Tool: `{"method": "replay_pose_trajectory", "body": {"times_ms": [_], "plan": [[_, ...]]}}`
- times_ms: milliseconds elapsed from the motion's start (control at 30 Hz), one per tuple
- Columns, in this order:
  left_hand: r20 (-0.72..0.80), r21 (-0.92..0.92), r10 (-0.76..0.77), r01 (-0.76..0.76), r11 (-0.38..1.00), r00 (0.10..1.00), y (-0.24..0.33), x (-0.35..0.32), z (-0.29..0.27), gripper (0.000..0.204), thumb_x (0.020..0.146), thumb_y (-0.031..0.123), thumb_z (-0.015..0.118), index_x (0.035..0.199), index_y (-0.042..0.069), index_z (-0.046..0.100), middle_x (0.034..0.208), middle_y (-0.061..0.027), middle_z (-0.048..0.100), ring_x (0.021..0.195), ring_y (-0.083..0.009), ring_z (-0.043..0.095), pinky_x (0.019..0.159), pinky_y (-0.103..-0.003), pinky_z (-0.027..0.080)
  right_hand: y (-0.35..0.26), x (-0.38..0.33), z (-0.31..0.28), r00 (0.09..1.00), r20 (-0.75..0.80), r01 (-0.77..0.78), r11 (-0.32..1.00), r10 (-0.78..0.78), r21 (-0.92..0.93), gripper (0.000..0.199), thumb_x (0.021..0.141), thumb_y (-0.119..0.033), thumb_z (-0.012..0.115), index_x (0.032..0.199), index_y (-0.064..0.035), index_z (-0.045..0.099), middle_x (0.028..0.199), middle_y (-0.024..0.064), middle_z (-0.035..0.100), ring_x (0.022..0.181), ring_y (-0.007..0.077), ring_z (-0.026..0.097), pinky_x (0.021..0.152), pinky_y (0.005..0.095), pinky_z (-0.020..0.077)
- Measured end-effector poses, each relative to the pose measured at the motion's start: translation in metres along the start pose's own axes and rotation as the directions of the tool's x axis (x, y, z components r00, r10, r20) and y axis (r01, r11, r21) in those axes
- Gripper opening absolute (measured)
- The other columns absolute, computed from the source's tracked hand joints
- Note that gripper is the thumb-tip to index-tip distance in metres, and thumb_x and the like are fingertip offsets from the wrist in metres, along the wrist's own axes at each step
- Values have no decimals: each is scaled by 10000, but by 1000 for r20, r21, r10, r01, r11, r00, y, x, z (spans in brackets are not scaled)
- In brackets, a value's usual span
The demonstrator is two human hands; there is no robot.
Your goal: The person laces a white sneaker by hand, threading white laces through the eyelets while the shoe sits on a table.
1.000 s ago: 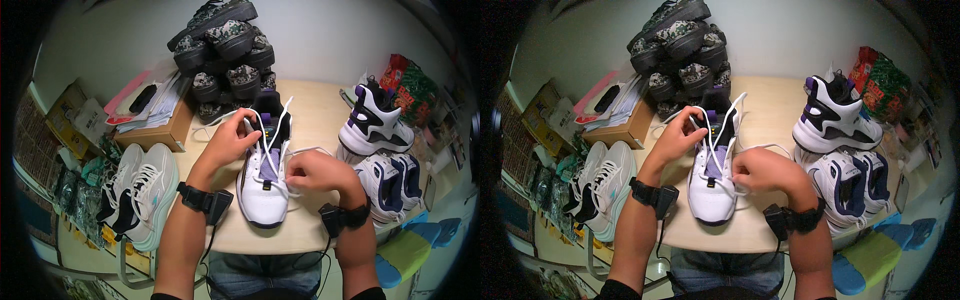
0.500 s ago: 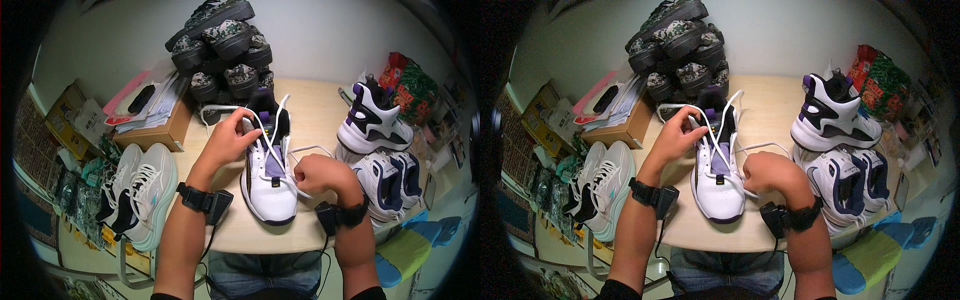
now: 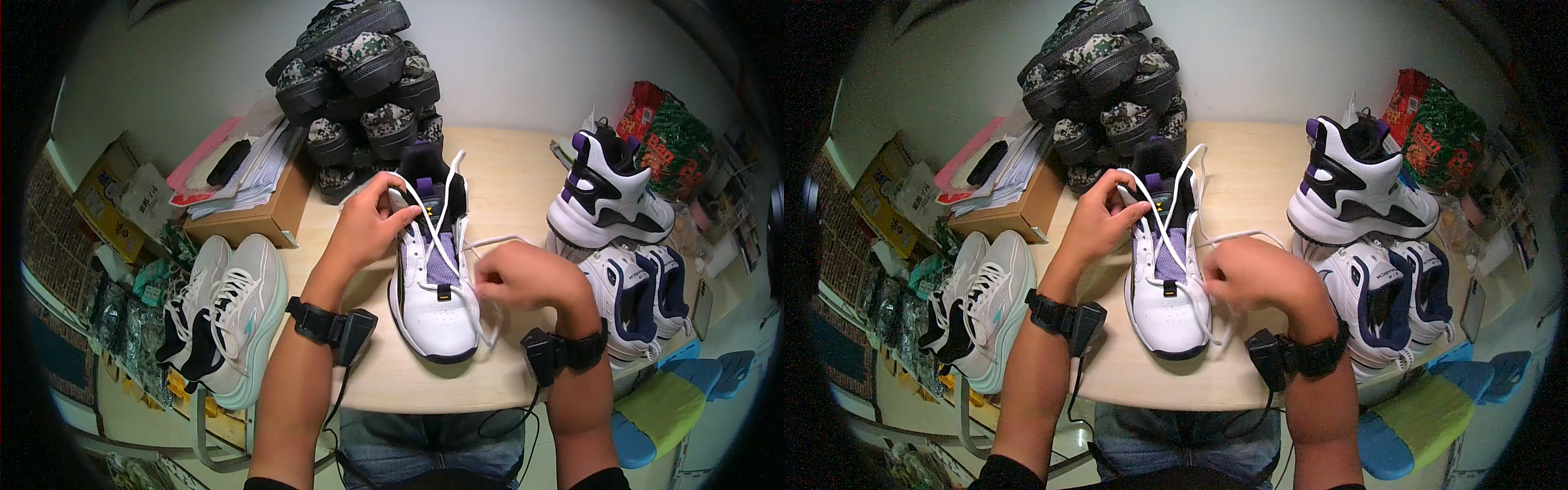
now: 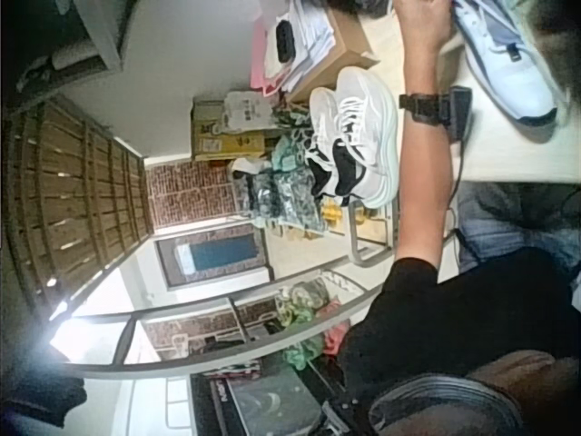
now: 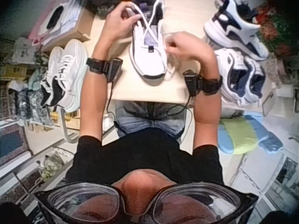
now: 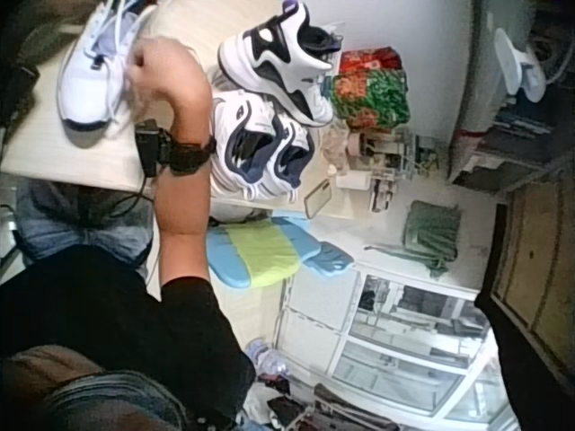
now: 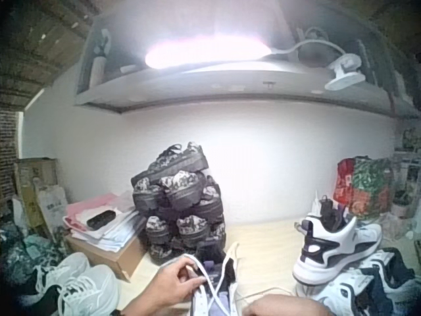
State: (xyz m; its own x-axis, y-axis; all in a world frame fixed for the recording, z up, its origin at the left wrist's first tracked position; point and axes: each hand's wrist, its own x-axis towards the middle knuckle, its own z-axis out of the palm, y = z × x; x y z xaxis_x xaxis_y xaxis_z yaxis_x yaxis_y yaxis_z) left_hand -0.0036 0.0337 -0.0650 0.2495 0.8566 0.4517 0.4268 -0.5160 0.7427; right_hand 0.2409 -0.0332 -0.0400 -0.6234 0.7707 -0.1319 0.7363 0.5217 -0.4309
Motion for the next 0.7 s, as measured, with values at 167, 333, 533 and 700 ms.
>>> {"method": "replay_pose_trajectory", "body": {"times_ms": [167,333,533,700], "plan": [[21,-19,-34,35,999,999,-1,0,0,284,805,92,760,1009,73,563,632,82,403,568,-17,358,504,-203,301,1,-4,1,991,95,-103,991,95,83,223,826,-234,650,822,-15,696,702,146,650,659,225,632,629,340,492],[26,-65,-10,12,998,1000,2,-1,2,284,809,84,755,1029,74,576,640,91,364,578,-19,329,514,-205,276,-8,-7,-6,999,-36,-13,975,22,224,236,778,-240,662,819,-10,689,723,166,670,660,275,647,641,370,501],[18,-72,-4,6,997,1000,1,-2,5,296,809,79,753,1051,75,583,645,92,362,580,-20,330,518,-203,276,-4,-4,-4,1000,27,10,986,-15,166,227,808,-230,703,787,-10,651,712,118,656,635,203,604,598,345,459],[-2,-80,-3,3,997,1000,-3,-2,4,314,795,129,766,1056,78,599,616,40,396,564,-65,354,511,-244,320,2,-1,-6,969,228,-122,985,91,125,204,809,-211,694,815,-9,674,737,118,674,633,203,607,617,336,473]]}}
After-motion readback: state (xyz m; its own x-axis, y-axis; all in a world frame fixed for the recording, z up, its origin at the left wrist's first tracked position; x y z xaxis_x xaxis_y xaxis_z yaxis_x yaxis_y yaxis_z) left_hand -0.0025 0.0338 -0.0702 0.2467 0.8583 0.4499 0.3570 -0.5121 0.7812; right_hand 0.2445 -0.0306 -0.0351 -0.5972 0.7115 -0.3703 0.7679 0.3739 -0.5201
